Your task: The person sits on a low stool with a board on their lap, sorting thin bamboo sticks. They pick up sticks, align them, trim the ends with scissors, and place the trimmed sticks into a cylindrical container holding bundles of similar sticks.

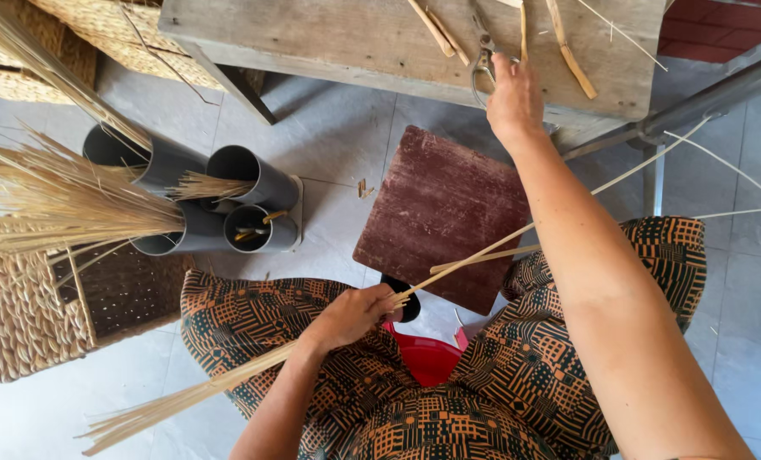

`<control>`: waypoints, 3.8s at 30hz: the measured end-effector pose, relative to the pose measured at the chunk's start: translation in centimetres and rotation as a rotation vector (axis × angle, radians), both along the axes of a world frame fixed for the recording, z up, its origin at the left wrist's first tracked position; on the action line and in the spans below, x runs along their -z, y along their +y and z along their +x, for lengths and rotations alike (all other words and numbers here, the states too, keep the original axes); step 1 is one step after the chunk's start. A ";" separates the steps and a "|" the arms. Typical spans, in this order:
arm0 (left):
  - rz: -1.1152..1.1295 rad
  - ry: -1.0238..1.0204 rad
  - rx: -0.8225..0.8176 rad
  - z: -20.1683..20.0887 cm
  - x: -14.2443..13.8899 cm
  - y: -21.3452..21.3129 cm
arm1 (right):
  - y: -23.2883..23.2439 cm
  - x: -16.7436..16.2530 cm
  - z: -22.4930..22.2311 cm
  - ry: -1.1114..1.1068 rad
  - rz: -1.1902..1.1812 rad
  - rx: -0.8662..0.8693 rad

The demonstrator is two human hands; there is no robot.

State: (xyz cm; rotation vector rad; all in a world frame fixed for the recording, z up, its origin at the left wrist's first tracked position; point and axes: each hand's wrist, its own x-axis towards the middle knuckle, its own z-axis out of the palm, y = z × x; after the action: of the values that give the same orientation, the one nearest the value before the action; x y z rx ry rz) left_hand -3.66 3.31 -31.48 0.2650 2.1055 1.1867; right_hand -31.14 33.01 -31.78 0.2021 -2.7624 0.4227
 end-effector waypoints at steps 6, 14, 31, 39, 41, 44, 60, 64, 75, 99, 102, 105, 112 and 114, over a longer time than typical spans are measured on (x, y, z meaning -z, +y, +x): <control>0.147 0.083 0.033 0.5 -0.7 -1.3 | -0.1 -1.4 6.8 -0.557 -1.336 0.074; -0.113 0.196 0.085 1.9 -0.4 -3.3 | -1.7 -1.8 34.1 -0.698 -1.589 -0.156; -0.194 0.204 0.105 5.4 -3.6 -1.7 | -4.0 0.6 39.8 -1.162 -1.369 -0.077; -0.167 0.233 0.115 5.8 -3.8 -2.0 | -4.0 0.1 39.8 -1.177 -1.446 -0.075; -0.174 0.214 0.095 5.8 -3.8 -2.1 | -4.0 0.2 39.8 -1.190 -1.456 -0.065; -0.167 0.236 0.097 5.7 -3.6 -2.1 | -4.0 0.6 39.7 -1.192 -1.460 -0.040; -0.231 0.023 0.067 5.7 -3.2 -1.3 | -4.0 0.5 40.6 -1.175 -1.370 -0.025; -0.232 0.047 0.065 5.8 -3.1 -1.4 | -4.1 0.3 40.6 -1.180 -1.367 -0.023; -0.093 0.059 0.038 6.3 -3.6 -1.6 | -4.4 0.7 40.6 -1.172 -1.356 0.018; -0.497 0.187 0.011 8.9 -6.6 -16.7 | -4.5 1.0 40.5 -1.201 -1.390 0.070; -0.300 0.012 -0.330 11.5 -8.4 -22.0 | -4.4 0.9 40.6 -1.213 -1.409 0.088; -0.435 0.117 -0.570 14.1 -12.1 -26.6 | -4.5 0.8 40.7 -1.206 -1.385 0.102; -0.704 0.773 -0.795 24.7 -24.4 -29.4 | -5.1 1.1 41.0 -1.206 -1.356 0.112; -0.519 0.915 -0.831 26.8 -26.4 -27.1 | -5.4 1.2 41.1 -1.203 -1.350 0.123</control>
State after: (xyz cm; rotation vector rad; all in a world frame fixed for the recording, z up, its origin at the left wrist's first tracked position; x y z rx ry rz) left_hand 23.09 -23.77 -5.09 -0.4498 3.4387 0.9357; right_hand 9.98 27.65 -32.96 -0.7637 -2.4977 2.8494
